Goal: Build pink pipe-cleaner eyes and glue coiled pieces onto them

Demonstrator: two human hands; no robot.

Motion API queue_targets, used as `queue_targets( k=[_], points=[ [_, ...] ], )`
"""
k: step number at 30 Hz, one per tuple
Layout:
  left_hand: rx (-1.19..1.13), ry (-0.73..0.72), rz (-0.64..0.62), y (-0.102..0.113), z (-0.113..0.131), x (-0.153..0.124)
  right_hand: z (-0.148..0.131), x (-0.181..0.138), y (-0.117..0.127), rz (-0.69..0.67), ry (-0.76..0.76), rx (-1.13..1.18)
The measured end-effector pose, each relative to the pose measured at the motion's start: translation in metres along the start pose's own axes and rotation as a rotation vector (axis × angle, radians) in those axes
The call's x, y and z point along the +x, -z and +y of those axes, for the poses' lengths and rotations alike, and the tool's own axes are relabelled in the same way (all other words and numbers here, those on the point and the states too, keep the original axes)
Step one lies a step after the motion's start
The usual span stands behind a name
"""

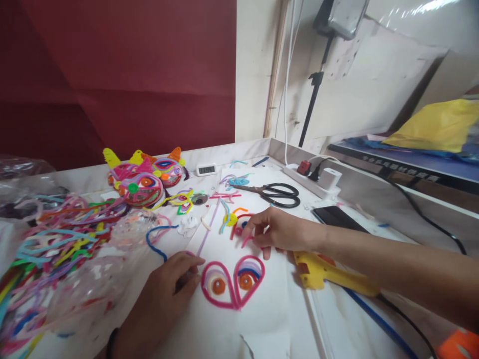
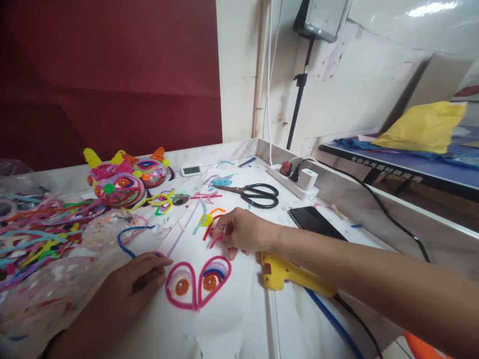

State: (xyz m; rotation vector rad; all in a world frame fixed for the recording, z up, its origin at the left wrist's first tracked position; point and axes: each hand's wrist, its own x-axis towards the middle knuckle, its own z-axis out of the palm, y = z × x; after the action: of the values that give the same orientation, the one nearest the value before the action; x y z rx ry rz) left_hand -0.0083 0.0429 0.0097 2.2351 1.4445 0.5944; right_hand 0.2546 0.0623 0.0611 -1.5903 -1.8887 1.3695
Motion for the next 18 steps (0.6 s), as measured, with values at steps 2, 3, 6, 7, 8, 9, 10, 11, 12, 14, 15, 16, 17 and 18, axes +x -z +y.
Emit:
queue_targets(
  k=[2, 3, 6, 7, 8, 9, 10, 11, 12, 14, 15, 16, 17, 18],
  points=[
    [0.015, -0.003, 0.012, 0.0, -0.001, 0.0, 0.001, 0.001, 0.002, -0.002, 0.006, 0.005],
    [0.021, -0.007, 0.016, -0.001, -0.002, 0.0, 0.001, 0.001, 0.003, -0.005, 0.007, 0.007],
    [0.029, -0.016, 0.021, -0.002, -0.004, 0.0, 0.002, 0.0, 0.005, -0.012, 0.008, 0.006],
    [0.031, -0.018, 0.024, -0.002, -0.004, 0.0, 0.002, -0.001, 0.006, -0.016, 0.006, -0.004],
    [0.035, -0.022, 0.029, -0.003, -0.005, 0.0, 0.002, -0.003, 0.006, -0.019, 0.007, -0.019],
    [0.039, -0.025, 0.036, -0.003, -0.006, 0.0, 0.003, -0.005, 0.007, -0.022, 0.012, -0.04],
    [0.045, -0.032, 0.041, -0.003, -0.007, 0.0, 0.005, -0.007, 0.007, -0.023, 0.019, -0.061],
    [0.05, -0.038, 0.044, -0.003, -0.008, 0.0, 0.007, -0.009, 0.007, -0.03, 0.023, -0.076],
    [0.054, -0.042, 0.046, -0.004, -0.009, 0.001, 0.009, -0.011, 0.007, -0.04, 0.019, -0.08],
    [0.052, -0.038, 0.039, -0.004, -0.01, 0.001, 0.013, -0.014, 0.007, -0.074, -0.012, -0.056],
    [0.045, -0.03, 0.03, -0.005, -0.011, 0.001, 0.015, -0.016, 0.007, -0.093, -0.026, -0.045],
    [0.036, -0.021, 0.022, -0.005, -0.012, 0.001, 0.016, -0.018, 0.007, -0.108, -0.022, -0.047],
    [0.029, -0.012, 0.017, -0.006, -0.013, 0.001, 0.017, -0.02, 0.007, -0.119, 0.004, -0.066],
    [0.027, -0.007, 0.015, -0.006, -0.014, 0.001, 0.017, -0.023, 0.006, -0.125, 0.046, -0.105]
  ],
)
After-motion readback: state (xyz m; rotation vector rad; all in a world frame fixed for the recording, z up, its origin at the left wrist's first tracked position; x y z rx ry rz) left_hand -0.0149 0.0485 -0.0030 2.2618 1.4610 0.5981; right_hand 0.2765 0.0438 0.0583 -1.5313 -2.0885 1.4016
